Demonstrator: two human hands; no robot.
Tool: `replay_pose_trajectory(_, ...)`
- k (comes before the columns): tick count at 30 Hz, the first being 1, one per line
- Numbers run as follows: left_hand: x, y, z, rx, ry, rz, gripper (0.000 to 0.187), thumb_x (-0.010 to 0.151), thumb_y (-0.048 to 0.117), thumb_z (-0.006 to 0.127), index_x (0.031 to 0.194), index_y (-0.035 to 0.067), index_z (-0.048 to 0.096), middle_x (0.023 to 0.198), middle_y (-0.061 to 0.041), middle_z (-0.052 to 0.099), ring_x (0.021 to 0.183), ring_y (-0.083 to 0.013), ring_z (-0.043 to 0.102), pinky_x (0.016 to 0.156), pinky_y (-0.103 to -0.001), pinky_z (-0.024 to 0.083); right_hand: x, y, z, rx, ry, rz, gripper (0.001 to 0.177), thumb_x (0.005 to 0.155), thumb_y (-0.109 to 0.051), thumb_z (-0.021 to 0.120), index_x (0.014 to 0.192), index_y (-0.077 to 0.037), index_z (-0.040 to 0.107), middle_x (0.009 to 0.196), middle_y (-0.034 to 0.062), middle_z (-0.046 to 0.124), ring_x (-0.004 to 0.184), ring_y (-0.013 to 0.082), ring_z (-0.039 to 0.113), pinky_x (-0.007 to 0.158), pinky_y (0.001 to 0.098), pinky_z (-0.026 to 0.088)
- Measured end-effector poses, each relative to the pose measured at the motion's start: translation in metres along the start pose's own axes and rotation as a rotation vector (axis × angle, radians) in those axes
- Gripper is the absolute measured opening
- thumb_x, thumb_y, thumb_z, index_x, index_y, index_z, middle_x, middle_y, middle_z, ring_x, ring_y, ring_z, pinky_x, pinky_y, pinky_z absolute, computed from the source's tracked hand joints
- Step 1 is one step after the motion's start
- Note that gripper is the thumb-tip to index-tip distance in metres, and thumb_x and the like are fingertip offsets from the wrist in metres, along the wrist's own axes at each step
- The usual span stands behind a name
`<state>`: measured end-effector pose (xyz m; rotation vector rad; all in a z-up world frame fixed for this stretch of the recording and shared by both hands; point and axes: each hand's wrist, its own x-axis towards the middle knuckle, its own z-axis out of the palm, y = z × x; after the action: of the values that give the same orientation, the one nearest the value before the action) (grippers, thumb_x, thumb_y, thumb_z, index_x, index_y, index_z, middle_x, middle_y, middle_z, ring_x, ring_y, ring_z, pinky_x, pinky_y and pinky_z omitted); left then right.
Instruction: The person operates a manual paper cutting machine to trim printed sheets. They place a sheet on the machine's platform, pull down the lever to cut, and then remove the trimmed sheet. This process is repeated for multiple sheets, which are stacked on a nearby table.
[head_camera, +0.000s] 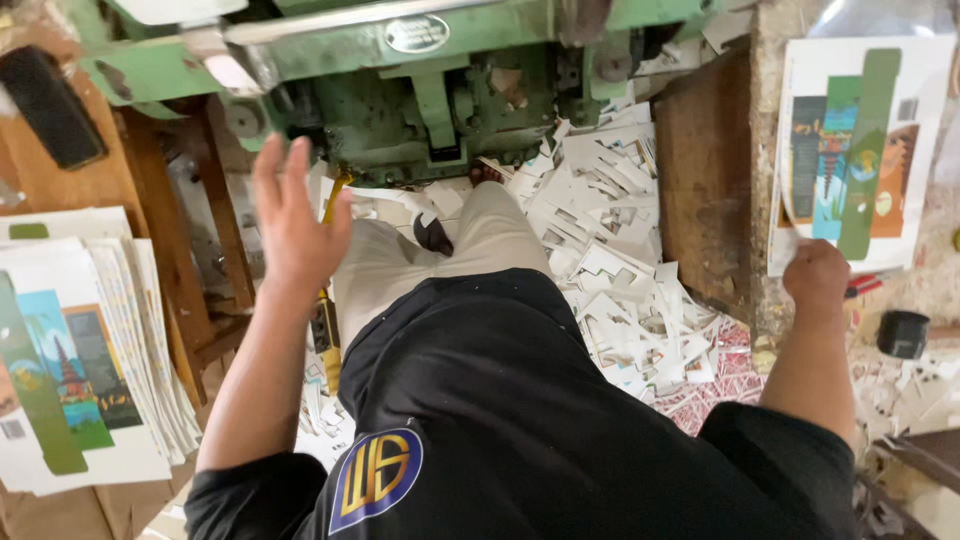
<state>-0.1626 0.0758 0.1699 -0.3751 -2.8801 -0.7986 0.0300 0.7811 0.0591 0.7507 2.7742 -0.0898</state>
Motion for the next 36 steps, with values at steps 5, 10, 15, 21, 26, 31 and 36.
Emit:
replay_pose_trajectory(5,0.049,0.072,-0.023,0.0,0.146,0.374,0.048,0.108,0.028,0.067,0.146,0.004,0.049,0.151,-0.025,0.041,0.142,-0.0426,0.046,0.113,-0.062,0.048,-0.01,-0.021,-0.021,0.091,0.747,0.0,0.041,0.125,-0.016,0.04,0.104,0.008,0.065,0.084,0.0275,0.069,0.068,0.0432,0.066,0.053,0.0492,0.044)
replay_pose_trajectory(10,0.11,0.059,0.019,-0.037,0.102,0.346,0.049,0.102,0.03,0.066,0.139,0.003,0.051,0.128,-0.017,0.056,0.114,-0.0383,0.058,0.09,-0.051,0.05,0.0,-0.112,-0.086,0.195,0.968,-0.568,0.047,0.124,-0.013,0.035,0.131,0.025,0.063,0.12,0.0413,0.072,0.112,0.0532,0.07,0.101,0.0521,0.061)
replay_pose_trajectory(15,0.084,0.04,0.052,0.187,-0.661,0.011,0.107,0.092,0.08,0.038,0.164,0.006,0.009,0.169,-0.024,0.001,0.155,-0.0399,-0.003,0.126,-0.05,0.002,0.011,-0.248,-0.1,0.394,0.691,-1.178,0.043,0.109,-0.006,0.041,0.128,0.029,0.061,0.13,0.0425,0.063,0.124,0.0561,0.061,0.115,0.0575,0.049)
replay_pose_trajectory(21,-0.088,0.035,0.048,0.235,-0.104,0.306,0.101,0.067,0.067,0.078,0.148,0.011,0.054,0.145,-0.024,0.052,0.139,-0.0423,0.046,0.113,-0.052,0.037,0.071,-0.369,-0.067,0.308,0.539,-1.423,0.029,0.103,-0.016,0.061,0.118,0.004,0.075,0.121,0.0213,0.075,0.119,0.0389,0.069,0.105,0.0445,0.056)
replay_pose_trajectory(26,-0.142,0.002,-0.027,0.297,0.097,0.172,0.052,0.087,0.007,0.056,0.137,0.018,0.064,0.135,-0.014,0.064,0.125,-0.0346,0.061,0.101,-0.049,0.049,0.092,-0.405,-0.114,0.078,0.104,-1.132,0.05,0.1,-0.03,0.055,0.142,-0.003,0.055,0.146,0.0196,0.051,0.138,0.0377,0.046,0.114,0.0467,0.039)
replay_pose_trajectory(31,-0.169,-0.065,-0.109,0.536,0.193,-0.118,0.072,0.074,-0.011,0.068,0.144,0.008,0.066,0.142,-0.017,0.064,0.125,-0.0367,0.061,0.096,-0.05,0.049,0.061,-0.406,-0.193,0.158,-0.144,-0.779,0.066,0.108,-0.041,0.049,0.158,0.001,0.04,0.159,0.0274,0.039,0.14,0.0479,0.04,0.109,0.0585,0.033)
replay_pose_trajectory(36,-0.214,-0.148,-0.11,0.957,0.687,-0.375,0.044,0.099,-0.005,0.042,0.13,0.003,0.072,0.115,-0.02,0.06,0.098,-0.0393,0.059,0.077,-0.051,0.048,0.056,-0.326,-0.177,0.349,0.697,-1.115,0.034,0.114,-0.007,0.066,0.137,0.017,0.057,0.143,0.0368,0.054,0.134,0.0546,0.051,0.108,0.0677,0.046)
